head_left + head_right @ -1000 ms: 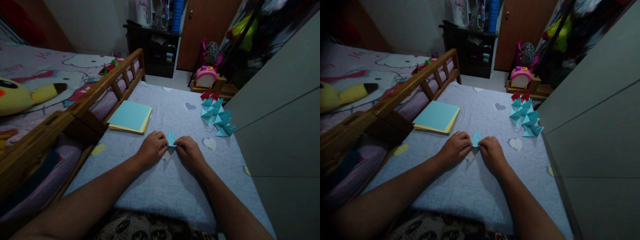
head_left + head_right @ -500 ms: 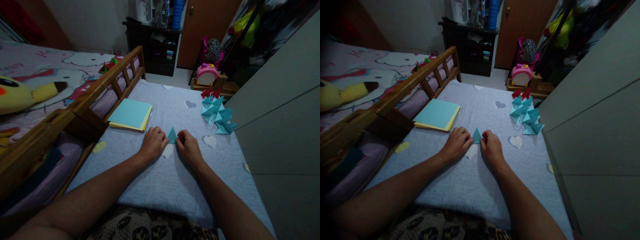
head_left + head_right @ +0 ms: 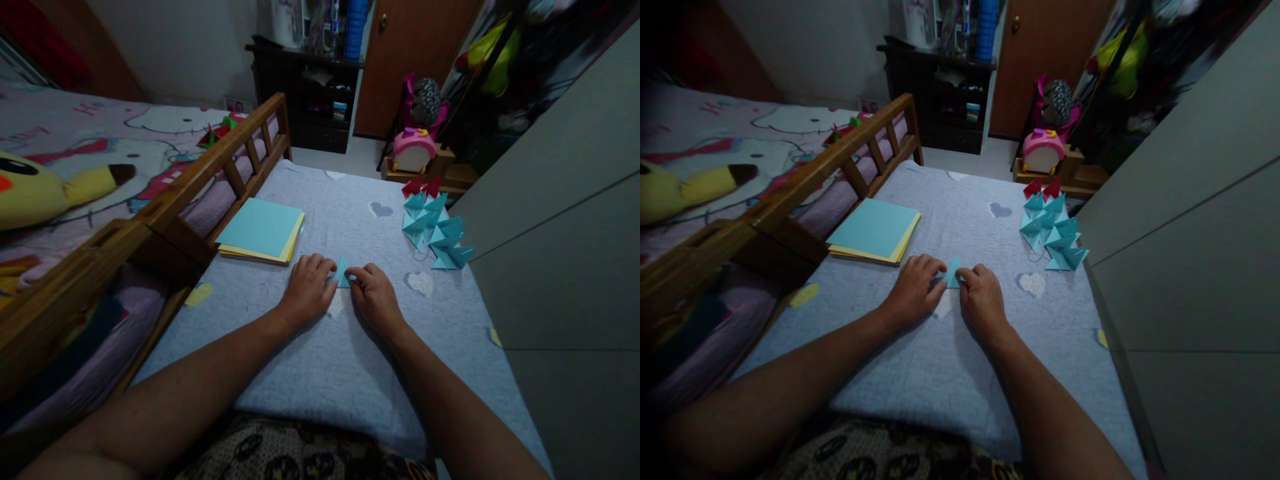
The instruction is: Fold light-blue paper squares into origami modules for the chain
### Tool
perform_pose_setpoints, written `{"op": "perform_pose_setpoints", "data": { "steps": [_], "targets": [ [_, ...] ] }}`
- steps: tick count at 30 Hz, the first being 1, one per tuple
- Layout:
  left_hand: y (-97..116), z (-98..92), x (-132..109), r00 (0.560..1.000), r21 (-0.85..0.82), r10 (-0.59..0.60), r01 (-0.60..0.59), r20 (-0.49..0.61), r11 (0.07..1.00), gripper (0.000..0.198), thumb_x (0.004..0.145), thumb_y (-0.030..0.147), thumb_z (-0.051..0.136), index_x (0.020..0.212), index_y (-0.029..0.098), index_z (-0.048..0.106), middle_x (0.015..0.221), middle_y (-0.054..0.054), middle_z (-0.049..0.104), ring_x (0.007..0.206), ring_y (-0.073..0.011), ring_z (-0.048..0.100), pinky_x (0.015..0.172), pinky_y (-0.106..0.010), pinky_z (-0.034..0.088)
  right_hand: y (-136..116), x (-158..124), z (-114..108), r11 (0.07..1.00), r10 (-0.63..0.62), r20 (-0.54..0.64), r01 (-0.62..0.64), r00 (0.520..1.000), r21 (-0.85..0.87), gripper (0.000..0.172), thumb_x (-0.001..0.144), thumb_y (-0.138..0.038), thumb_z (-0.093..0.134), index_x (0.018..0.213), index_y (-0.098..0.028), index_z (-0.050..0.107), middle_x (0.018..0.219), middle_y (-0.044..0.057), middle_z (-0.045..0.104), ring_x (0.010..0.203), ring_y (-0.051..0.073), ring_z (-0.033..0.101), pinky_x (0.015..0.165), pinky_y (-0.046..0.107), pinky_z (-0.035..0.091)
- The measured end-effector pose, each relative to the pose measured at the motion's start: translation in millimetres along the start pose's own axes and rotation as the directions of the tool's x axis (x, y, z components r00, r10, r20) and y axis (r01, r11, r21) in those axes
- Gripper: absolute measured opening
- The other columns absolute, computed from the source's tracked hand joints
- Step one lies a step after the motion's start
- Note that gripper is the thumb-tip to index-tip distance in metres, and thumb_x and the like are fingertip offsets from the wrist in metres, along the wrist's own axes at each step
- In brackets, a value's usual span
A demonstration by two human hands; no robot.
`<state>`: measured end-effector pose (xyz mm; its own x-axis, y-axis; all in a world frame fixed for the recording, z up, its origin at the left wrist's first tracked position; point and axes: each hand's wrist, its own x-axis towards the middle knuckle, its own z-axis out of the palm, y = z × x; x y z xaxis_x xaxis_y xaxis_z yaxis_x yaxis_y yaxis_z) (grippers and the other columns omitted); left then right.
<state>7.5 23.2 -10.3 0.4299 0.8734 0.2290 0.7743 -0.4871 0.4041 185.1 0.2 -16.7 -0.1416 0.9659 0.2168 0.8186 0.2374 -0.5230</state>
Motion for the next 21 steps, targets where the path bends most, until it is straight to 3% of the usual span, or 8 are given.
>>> {"op": "perform_pose_setpoints", "data": {
  "steps": [4, 8, 15, 21],
  "targets": [
    [-2.6, 1.4, -1.6, 0.986, -0.021, 0.164, -0.164, -0.019, 0.986, 0.025, 0.094, 0.016, 0.059, 0.118, 0.022, 0.066, 0.127, -0.007, 0.065, 0.113, -0.0275, 0.051, 0.094, -0.043, 0.045, 0.8, -0.8, 1.3, 1.0, -0.003, 0.003, 0.003, 1.0, -0.017, 0.026, 0.092, -0.012, 0.052, 0.103, -0.021, 0.074, 0.084, 0.006, 0.056, 0.084, 0.022, 0.055, 0.079, 0.033, 0.043],
    [-5.1, 4.9, -3.6, 0.967, 0.012, 0.255, -0.255, 0.015, 0.967, 0.018, 0.098, 0.02, 0.058, 0.112, 0.021, 0.069, 0.12, -0.005, 0.071, 0.108, -0.0257, 0.056, 0.093, -0.043, 0.047, 1.2, -1.5, 2.9, 0.999, -0.015, -0.006, 0.015, 1.0, -0.037, 0.025, 0.093, -0.014, 0.052, 0.102, -0.021, 0.074, 0.085, 0.006, 0.057, 0.083, 0.021, 0.054, 0.079, 0.033, 0.044],
    [-9.3, 9.3, -4.1, 0.953, 0.056, 0.302, -0.303, 0.026, 0.951, 0.028, 0.098, 0.016, 0.057, 0.125, 0.022, 0.063, 0.129, -0.005, 0.068, 0.116, -0.0246, 0.057, 0.094, -0.041, 0.05, 0.4, -2.4, 2.8, 0.997, -0.022, -0.004, 0.022, 1.0, -0.069, 0.024, 0.093, -0.014, 0.053, 0.103, -0.021, 0.073, 0.087, 0.007, 0.06, 0.085, 0.022, 0.055, 0.08, 0.034, 0.044],
    [-7.0, 4.0, -3.3, 0.955, 0.028, 0.294, -0.293, -0.033, 0.956, 0.014, 0.097, 0.019, 0.061, 0.108, 0.02, 0.07, 0.119, -0.006, 0.071, 0.107, -0.0239, 0.061, 0.09, -0.04, 0.051, -0.8, -2.8, 1.7, 0.997, -0.035, -0.006, 0.035, 0.999, -0.068, 0.021, 0.093, -0.015, 0.053, 0.101, -0.02, 0.072, 0.087, 0.007, 0.06, 0.086, 0.022, 0.056, 0.08, 0.034, 0.044]
  ]
}}
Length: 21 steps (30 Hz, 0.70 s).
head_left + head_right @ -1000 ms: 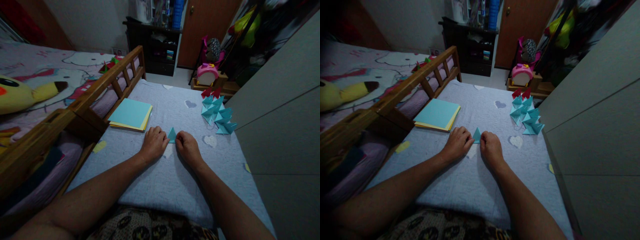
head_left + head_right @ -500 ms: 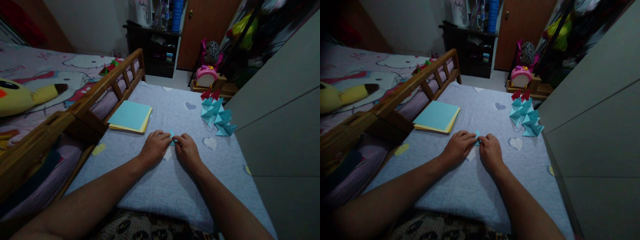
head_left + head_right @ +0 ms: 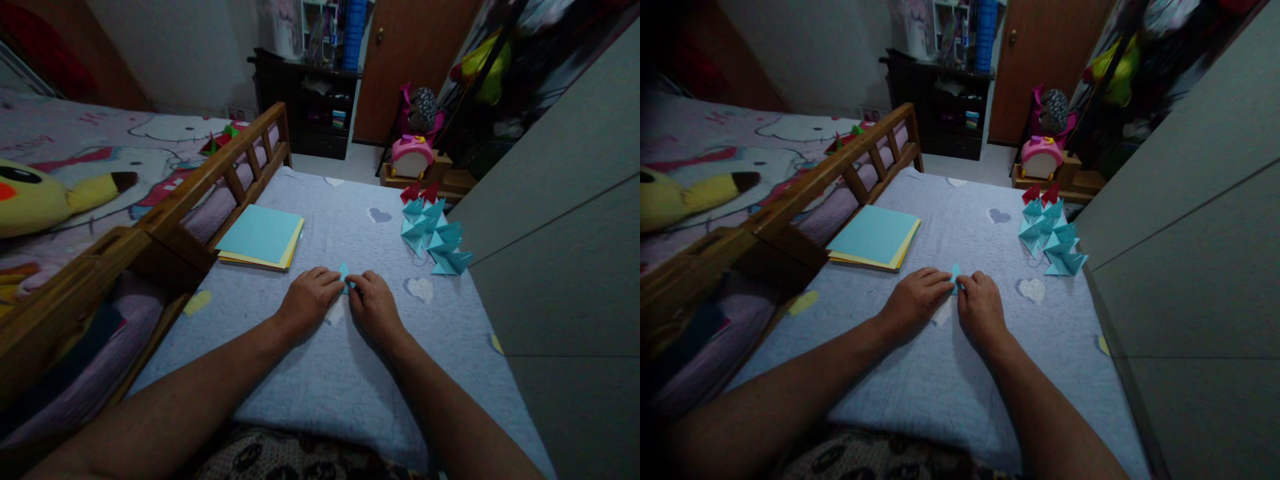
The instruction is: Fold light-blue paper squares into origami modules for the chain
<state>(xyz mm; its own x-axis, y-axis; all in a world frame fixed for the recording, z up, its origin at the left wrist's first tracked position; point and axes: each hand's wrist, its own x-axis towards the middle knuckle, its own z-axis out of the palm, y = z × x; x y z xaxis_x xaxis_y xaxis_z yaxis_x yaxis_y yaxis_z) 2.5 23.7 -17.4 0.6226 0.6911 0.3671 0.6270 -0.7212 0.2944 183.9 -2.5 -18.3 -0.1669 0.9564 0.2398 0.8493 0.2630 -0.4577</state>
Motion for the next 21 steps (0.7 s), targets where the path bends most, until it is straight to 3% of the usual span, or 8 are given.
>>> {"op": "perform_pose_setpoints", "data": {
  "steps": [3, 6, 13, 21],
  "targets": [
    [1.6, -4.7, 1.3, 1.0, 0.03, 0.001, -0.002, 0.029, 1.0, 0.009, 0.095, 0.019, 0.063, 0.096, 0.02, 0.072, 0.104, -0.006, 0.073, 0.098, -0.0233, 0.063, 0.084, -0.038, 0.051, 0.1, -0.2, 0.1, 1.0, 0.004, 0.002, -0.004, 1.0, 0.001, 0.02, 0.093, -0.015, 0.054, 0.101, -0.019, 0.072, 0.088, 0.007, 0.061, 0.086, 0.023, 0.056, 0.08, 0.034, 0.044],
    [5.2, -8.4, 0.2, 0.996, 0.086, 0.011, -0.019, 0.09, 0.996, 0.01, 0.096, 0.017, 0.061, 0.096, 0.019, 0.071, 0.098, -0.006, 0.073, 0.094, -0.0237, 0.063, 0.08, -0.037, 0.05, 0.3, -0.2, 1.1, 1.0, 0.005, -0.006, -0.005, 1.0, -0.012, 0.021, 0.092, -0.014, 0.054, 0.102, -0.02, 0.072, 0.088, 0.007, 0.061, 0.086, 0.023, 0.056, 0.08, 0.034, 0.043],
    [27.6, -13.9, -13.9, 0.975, 0.266, -0.007, -0.054, 0.22, 0.962, 0.03, 0.096, 0.008, 0.049, 0.123, 0.01, 0.062, 0.123, -0.015, 0.066, 0.104, -0.0291, 0.06, 0.083, -0.041, 0.048, -7.9, 2.2, 0.5, 0.989, 0.057, 0.013, -0.054, 0.998, -0.138, 0.015, 0.092, -0.019, 0.058, 0.1, -0.021, 0.07, 0.09, 0.009, 0.064, 0.085, 0.025, 0.054, 0.076, 0.036, 0.037],
    [35.6, -18.5, -15.6, 0.967, 0.329, -0.072, -0.013, 0.246, 0.944, 0.031, 0.095, 0.007, 0.047, 0.122, 0.013, 0.061, 0.111, -0.012, 0.067, 0.095, -0.0277, 0.059, 0.079, -0.039, 0.043, -15.5, 2.7, -1.3, 0.964, 0.101, 0.001, -0.098, 0.995, -0.249, 0.013, 0.093, -0.03, 0.061, 0.103, -0.024, 0.067, 0.092, 0.009, 0.063, 0.086, 0.026, 0.051, 0.073, 0.036, 0.031]
  ]
}}
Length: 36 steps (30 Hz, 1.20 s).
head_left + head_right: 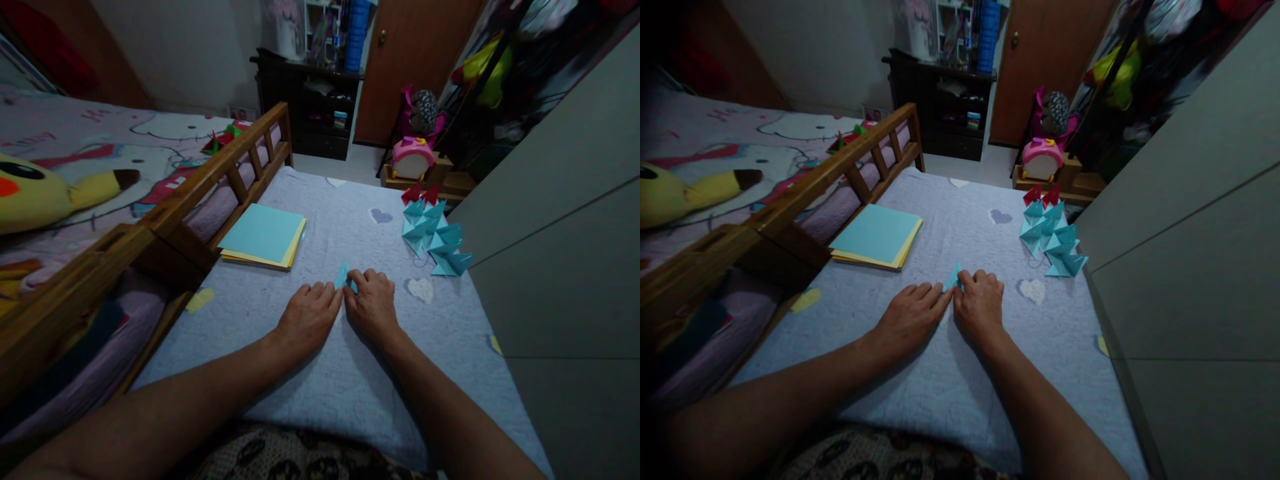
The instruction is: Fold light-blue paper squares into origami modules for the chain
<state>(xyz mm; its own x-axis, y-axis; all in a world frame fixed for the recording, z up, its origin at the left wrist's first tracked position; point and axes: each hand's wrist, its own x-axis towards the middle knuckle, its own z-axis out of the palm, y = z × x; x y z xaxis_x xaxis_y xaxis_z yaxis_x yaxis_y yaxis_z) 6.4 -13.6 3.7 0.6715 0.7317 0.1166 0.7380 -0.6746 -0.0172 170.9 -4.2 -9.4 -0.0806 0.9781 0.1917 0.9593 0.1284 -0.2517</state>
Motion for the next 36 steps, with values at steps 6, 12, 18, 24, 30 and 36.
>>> {"op": "perform_pose_setpoints", "data": {
  "steps": [6, 12, 18, 24, 30, 36],
  "targets": [
    [0.7, -2.1, -1.8, 0.999, 0.053, -0.017, 0.015, 0.045, 0.998, 0.027, 0.093, 0.007, 0.049, 0.114, 0.013, 0.064, 0.106, -0.012, 0.067, 0.092, -0.028, 0.059, 0.078, -0.04, 0.044, -0.2, -1.1, -1.8, 0.999, 0.027, 0.009, -0.026, 1.0, -0.028, 0.017, 0.092, -0.027, 0.06, 0.107, -0.026, 0.067, 0.095, 0.009, 0.061, 0.09, 0.027, 0.049, 0.075, 0.037, 0.031],
    [0.1, -5.2, -3.1, 0.996, 0.071, -0.004, -0.003, 0.092, 0.997, 0.025, 0.092, 0.006, 0.048, 0.106, 0.01, 0.068, 0.105, -0.014, 0.068, 0.09, -0.0272, 0.06, 0.078, -0.04, 0.045, 0.3, -1.6, -9.3, 0.995, 0.086, 0.105, -0.08, 0.991, -0.061, 0.024, 0.095, -0.029, 0.056, 0.118, -0.03, 0.065, 0.103, 0.008, 0.059, 0.096, 0.026, 0.049, 0.08, 0.037, 0.03],
    [-1.4, -6.2, -2.7, 0.995, 0.081, 0.009, -0.017, 0.096, 0.997, 0.024, 0.092, 0.005, 0.048, 0.105, 0.01, 0.068, 0.104, -0.014, 0.068, 0.089, -0.0269, 0.06, 0.076, -0.039, 0.046, 6.1, -5.2, -10.9, 0.995, 0.09, 0.115, -0.086, 0.989, -0.042, 0.028, 0.095, -0.026, 0.055, 0.121, -0.032, 0.064, 0.107, 0.009, 0.058, 0.099, 0.027, 0.048, 0.081, 0.038, 0.03],
    [-3.2, -4.6, -2.3, 0.998, 0.057, -0.003, -0.001, 0.066, 0.998, 0.02, 0.089, 0.004, 0.051, 0.098, 0.011, 0.068, 0.097, -0.012, 0.068, 0.086, -0.0258, 0.061, 0.073, -0.037, 0.048, 16.6, -8.2, -9.9, 0.995, 0.098, 0.081, -0.096, 0.992, -0.025, 0.032, 0.093, -0.025, 0.056, 0.123, -0.031, 0.065, 0.104, 0.01, 0.058, 0.096, 0.029, 0.048, 0.082, 0.041, 0.033],
    [-12.6, -3.0, 1.6, 0.992, -0.133, -0.124, 0.121, -0.016, 0.984, 0.014, 0.089, 0.01, 0.054, 0.08, 0.015, 0.063, 0.082, -0.008, 0.065, 0.078, -0.0245, 0.061, 0.07, -0.036, 0.049, 26.2, -8.0, -4.8, 0.98, 0.071, -0.007, -0.068, 0.997, 0.189, 0.031, 0.092, -0.017, 0.046, 0.115, -0.021, 0.066, 0.104, 0.01, 0.061, 0.097, 0.028, 0.05, 0.085, 0.042, 0.037],
    [-29.4, 5.9, 16.4, 0.934, -0.557, -0.331, 0.206, -0.132, 0.804, 0.017, 0.09, 0.011, 0.047, 0.097, 0.016, 0.061, 0.095, -0.008, 0.066, 0.09, -0.0227, 0.063, 0.082, -0.036, 0.051, 22.7, -5.3, -6.7, 0.902, 0.006, -0.125, 0.049, 0.992, 0.428, 0.021, 0.095, -0.024, 0.047, 0.104, -0.019, 0.065, 0.098, 0.009, 0.062, 0.096, 0.026, 0.053, 0.089, 0.042, 0.04]
  ]
}}
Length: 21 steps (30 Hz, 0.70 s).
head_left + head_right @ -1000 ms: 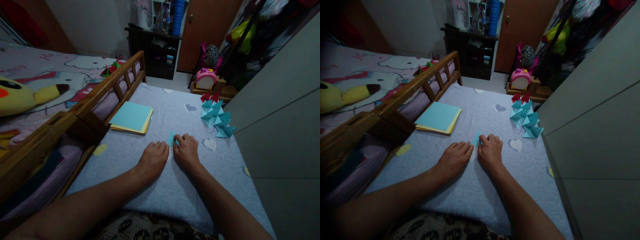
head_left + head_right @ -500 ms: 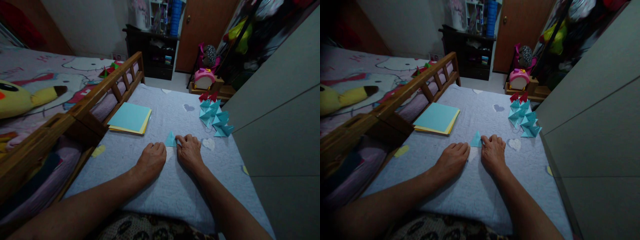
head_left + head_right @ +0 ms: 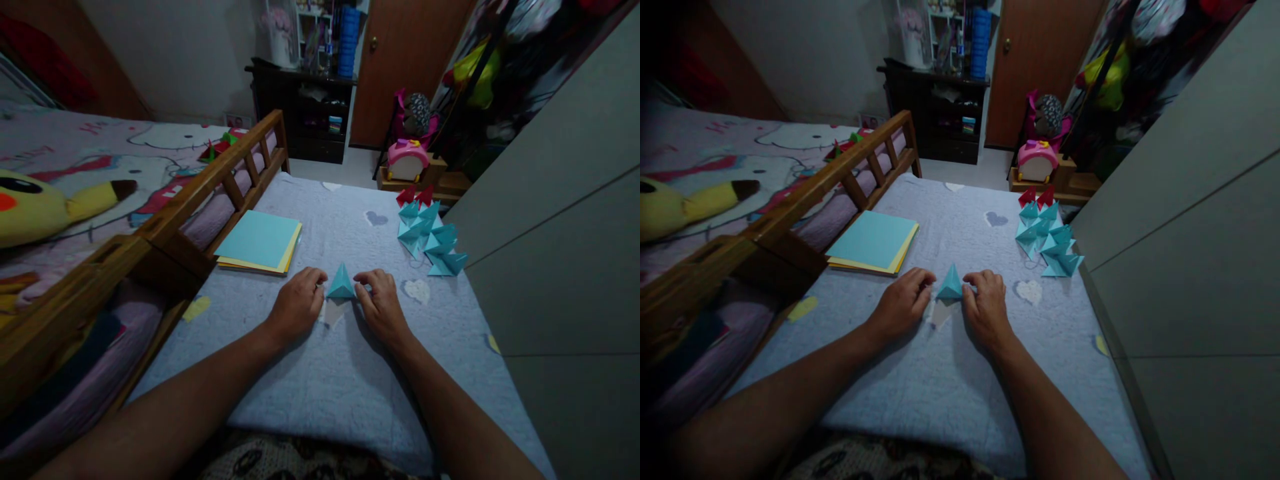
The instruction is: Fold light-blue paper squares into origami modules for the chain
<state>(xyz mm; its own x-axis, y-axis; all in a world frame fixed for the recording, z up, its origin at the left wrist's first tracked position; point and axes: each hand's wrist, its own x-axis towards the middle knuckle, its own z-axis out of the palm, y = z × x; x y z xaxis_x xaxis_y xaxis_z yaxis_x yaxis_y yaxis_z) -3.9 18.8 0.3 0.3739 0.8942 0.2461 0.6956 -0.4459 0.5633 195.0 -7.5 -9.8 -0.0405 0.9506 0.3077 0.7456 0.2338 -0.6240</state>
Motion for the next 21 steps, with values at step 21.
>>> {"op": "perform_pose_setpoints", "data": {
  "steps": [21],
  "targets": [
    [-6.4, 11.3, 12.6, 0.995, -0.29, 0.078, -0.058, 0.059, 0.955, 0.009, 0.083, 0.009, 0.066, 0.082, 0.017, 0.068, 0.078, 0.001, 0.063, 0.069, -0.013, 0.058, 0.067, -0.025, 0.045, 1.4, 0.9, -1.2, 0.994, -0.094, 0.05, 0.09, 0.994, 0.061, 0.012, 0.09, -0.017, 0.057, 0.09, -0.021, 0.069, 0.085, 0.005, 0.063, 0.085, 0.022, 0.056, 0.078, 0.035, 0.041]
  ]
}}
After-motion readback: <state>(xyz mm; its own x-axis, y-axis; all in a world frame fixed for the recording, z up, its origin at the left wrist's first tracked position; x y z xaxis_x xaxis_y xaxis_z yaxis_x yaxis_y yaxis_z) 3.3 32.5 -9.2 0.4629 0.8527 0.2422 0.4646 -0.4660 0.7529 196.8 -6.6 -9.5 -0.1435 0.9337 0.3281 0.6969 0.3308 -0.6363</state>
